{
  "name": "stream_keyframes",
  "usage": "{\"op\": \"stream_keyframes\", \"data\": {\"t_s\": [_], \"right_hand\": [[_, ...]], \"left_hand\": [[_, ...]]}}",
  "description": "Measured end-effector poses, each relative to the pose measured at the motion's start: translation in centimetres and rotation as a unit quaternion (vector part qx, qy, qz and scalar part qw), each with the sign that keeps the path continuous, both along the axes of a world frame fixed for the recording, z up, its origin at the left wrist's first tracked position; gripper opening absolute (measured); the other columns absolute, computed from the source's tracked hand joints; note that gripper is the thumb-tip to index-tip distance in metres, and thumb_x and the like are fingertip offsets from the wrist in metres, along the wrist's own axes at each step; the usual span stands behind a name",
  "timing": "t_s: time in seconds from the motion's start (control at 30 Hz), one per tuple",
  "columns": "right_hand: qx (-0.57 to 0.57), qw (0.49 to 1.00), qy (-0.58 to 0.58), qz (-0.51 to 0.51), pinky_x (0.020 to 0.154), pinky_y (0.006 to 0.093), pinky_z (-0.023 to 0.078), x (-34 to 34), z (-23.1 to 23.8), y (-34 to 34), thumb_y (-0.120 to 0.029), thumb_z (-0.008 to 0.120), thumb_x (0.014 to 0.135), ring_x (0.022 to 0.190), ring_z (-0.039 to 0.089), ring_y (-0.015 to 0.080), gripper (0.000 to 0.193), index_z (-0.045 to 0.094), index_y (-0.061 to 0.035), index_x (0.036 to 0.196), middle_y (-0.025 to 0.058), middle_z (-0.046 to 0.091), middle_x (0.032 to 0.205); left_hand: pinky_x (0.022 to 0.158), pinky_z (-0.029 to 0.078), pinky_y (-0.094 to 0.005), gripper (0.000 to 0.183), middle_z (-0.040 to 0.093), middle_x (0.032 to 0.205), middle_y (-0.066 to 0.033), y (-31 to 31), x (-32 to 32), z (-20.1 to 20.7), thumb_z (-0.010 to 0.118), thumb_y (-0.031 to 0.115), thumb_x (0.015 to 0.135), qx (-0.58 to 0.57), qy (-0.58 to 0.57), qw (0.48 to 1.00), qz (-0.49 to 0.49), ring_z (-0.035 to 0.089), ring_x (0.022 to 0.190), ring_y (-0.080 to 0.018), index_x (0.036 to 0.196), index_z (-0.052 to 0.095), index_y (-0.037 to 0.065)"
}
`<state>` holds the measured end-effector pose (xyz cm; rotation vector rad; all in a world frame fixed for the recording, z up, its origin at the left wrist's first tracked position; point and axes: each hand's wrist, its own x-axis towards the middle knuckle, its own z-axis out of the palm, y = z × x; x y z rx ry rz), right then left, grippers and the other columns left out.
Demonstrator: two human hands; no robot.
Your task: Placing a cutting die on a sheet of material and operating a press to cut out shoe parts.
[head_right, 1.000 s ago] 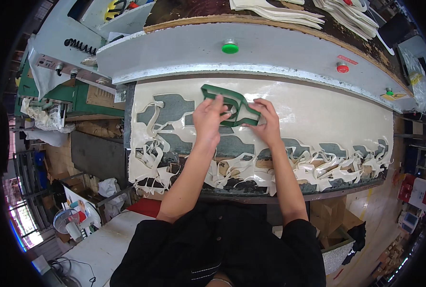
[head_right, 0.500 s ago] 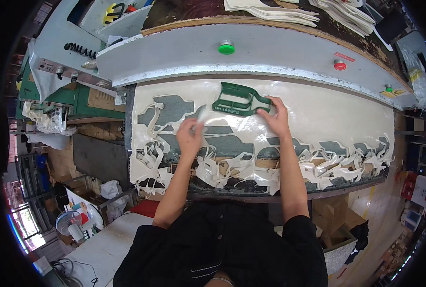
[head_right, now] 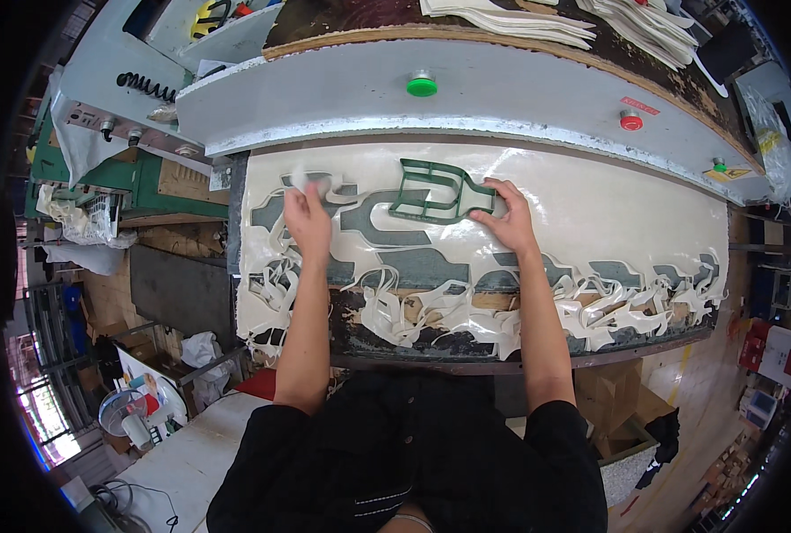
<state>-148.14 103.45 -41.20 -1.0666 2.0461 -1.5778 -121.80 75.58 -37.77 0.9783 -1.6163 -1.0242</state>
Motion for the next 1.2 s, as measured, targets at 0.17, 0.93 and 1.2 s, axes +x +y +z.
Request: {"op": "stream_keyframes", "data": {"t_s": [0.17,0.93,1.2], "right_hand": [[0.14,0.979,0.146,-0.004,0.119,0.0445,0.038,0.6,0.1,0.5,-0.024,0.099,0.068,0.141,0.058,0.0356,0.069,0.073,-0.0133,0.131,0.0161,0.066,0.147],[0.116,0.979,0.161,-0.039,0.117,0.0469,0.03,3.4,0.1,-2.0,-0.031,0.094,0.077,0.139,0.057,0.0304,0.065,0.07,-0.0174,0.137,0.0137,0.067,0.143],[0.17,0.964,0.2,-0.035,0.117,0.048,0.031,3.3,0.8,-2.3,-0.03,0.093,0.078,0.139,0.056,0.0304,0.066,0.069,-0.0185,0.138,0.0146,0.067,0.142]], "left_hand": [[0.072,0.05,-0.0299,0.016,0.065,0.089,-0.0055,-4.0,-0.5,1.2,0.06,0.015,0.112,0.119,-0.008,0.993,-0.014,0.06,0.078,-0.0101,0.113,0.061,-0.001],[0.081,0.06,-0.0405,0.036,0.078,0.111,-0.0192,9.0,0.0,-2.4,0.083,0.005,0.086,-0.059,-0.137,0.98,-0.132,0.076,0.094,-0.0399,0.121,0.077,0.001],[0.077,0.06,-0.0401,0.032,0.08,0.105,-0.0187,8.7,0.6,-3.1,0.087,0.011,0.086,-0.047,-0.195,0.969,-0.146,0.079,0.09,-0.0358,0.116,0.08,0.004]]}}
